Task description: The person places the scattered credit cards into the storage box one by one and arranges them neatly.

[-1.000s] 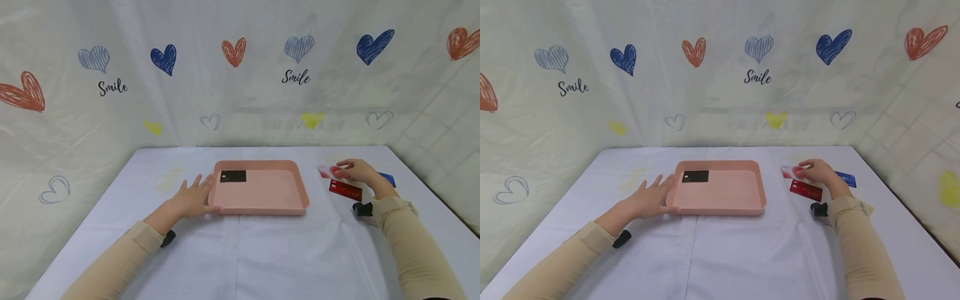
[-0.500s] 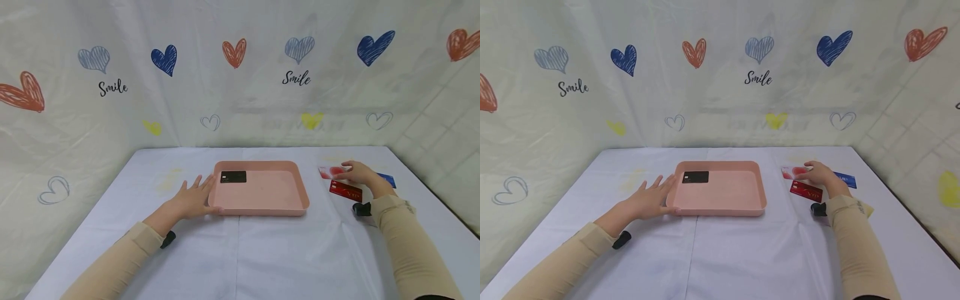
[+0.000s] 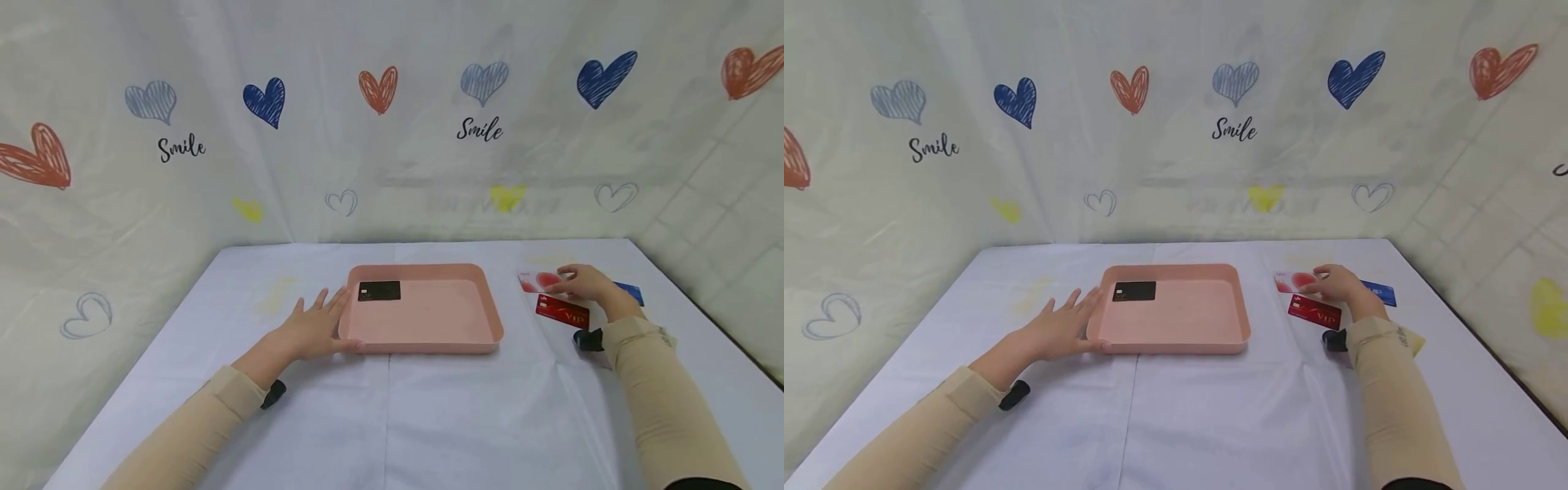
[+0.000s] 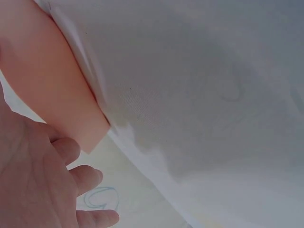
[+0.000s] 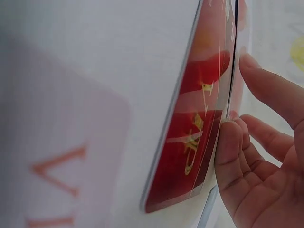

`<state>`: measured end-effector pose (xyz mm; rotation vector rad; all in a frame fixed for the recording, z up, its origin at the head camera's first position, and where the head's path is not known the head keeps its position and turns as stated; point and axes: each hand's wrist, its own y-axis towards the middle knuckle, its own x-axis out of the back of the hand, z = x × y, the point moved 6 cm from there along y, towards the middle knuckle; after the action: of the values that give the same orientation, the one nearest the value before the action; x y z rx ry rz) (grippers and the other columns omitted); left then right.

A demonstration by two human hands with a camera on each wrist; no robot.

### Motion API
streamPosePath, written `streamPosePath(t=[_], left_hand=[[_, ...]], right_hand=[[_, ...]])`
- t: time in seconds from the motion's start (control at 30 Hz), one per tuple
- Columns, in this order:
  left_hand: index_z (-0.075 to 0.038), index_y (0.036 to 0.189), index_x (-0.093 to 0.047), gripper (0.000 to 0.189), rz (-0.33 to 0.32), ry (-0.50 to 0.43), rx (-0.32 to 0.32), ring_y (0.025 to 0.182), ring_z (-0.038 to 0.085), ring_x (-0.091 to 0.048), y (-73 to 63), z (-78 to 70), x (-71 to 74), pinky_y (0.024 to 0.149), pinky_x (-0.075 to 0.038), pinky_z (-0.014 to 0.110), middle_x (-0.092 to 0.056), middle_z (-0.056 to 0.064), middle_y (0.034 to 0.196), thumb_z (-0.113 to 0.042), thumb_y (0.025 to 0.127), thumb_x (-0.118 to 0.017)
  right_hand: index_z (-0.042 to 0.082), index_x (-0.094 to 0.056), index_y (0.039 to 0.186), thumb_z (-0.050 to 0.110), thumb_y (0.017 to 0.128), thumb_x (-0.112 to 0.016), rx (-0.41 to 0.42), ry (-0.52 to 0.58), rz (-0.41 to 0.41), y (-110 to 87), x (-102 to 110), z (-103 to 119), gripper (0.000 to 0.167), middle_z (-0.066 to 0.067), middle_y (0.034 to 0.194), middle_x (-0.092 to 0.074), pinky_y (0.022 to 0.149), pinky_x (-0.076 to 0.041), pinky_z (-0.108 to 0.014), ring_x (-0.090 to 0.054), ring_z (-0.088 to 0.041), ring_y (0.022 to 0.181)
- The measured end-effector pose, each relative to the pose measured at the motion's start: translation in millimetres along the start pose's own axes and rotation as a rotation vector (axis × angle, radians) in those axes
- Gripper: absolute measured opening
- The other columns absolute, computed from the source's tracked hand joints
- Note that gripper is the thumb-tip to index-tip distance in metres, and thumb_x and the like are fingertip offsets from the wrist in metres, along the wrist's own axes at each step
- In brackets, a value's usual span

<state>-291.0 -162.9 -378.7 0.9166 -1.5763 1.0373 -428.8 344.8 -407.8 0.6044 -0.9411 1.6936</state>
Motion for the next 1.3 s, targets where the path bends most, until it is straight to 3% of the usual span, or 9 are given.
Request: streamPosePath(t=[0.33,0.57,0.9,1.07,1.3], left_hand=[[-0.01,0.166,-0.01,0.109,-0.006,0.003,-0.002,0.156,0.038,-0.008,-0.9,0.4,0.0,0.117,-0.009,0.071,-0.008,0.005,0.172,-0.076,0.091,-0.054],[-0.01,0.166,-0.008,0.112,-0.009,0.005,0.0,0.156,0.038,-0.008,-1.6,1.0,-0.4,0.116,-0.009,0.071,-0.007,0.005,0.172,-0.078,0.09,-0.054],[-0.009,0.166,-0.009,0.113,-0.009,0.009,-0.001,0.156,0.038,-0.009,-1.5,1.5,-1.4,0.116,-0.01,0.071,-0.007,0.006,0.172,-0.079,0.089,-0.053],[-0.01,0.166,-0.008,0.113,-0.008,0.008,0.0,0.156,0.038,-0.008,-1.3,2.0,-2.6,0.116,-0.01,0.071,-0.007,0.005,0.172,-0.079,0.089,-0.053],[-0.01,0.166,-0.008,0.113,-0.01,0.009,-0.004,0.156,0.038,-0.009,-0.8,1.7,-2.5,0.116,-0.01,0.072,-0.007,0.005,0.172,-0.079,0.089,-0.053]], right_hand=[[-0.017,-0.031,0.145,0.034,0.096,-0.069,-0.012,-0.053,-0.012,0.5,0.0,3.1,0.08,-0.047,0.137,-0.037,0.105,-0.04,-0.066,-0.043,-0.058,0.123],[-0.017,-0.028,0.144,0.032,0.096,-0.071,-0.007,-0.007,-0.019,0.2,0.5,5.8,0.081,-0.046,0.137,-0.036,0.104,-0.041,-0.066,-0.044,-0.057,0.122],[-0.015,-0.029,0.142,0.029,0.094,-0.073,0.003,0.02,-0.09,-2.7,4.1,8.7,0.079,-0.044,0.137,-0.035,0.103,-0.04,-0.067,-0.039,-0.057,0.121],[-0.013,-0.032,0.14,0.024,0.096,-0.071,0.011,0.036,-0.127,-9.9,6.8,13.0,0.07,-0.042,0.135,-0.038,0.1,-0.043,-0.066,-0.041,-0.056,0.119],[-0.014,-0.038,0.137,0.019,0.102,-0.059,0.062,0.033,-0.217,-22.6,15.4,20.2,0.052,-0.042,0.129,-0.045,0.094,-0.048,-0.062,-0.05,-0.054,0.112]])
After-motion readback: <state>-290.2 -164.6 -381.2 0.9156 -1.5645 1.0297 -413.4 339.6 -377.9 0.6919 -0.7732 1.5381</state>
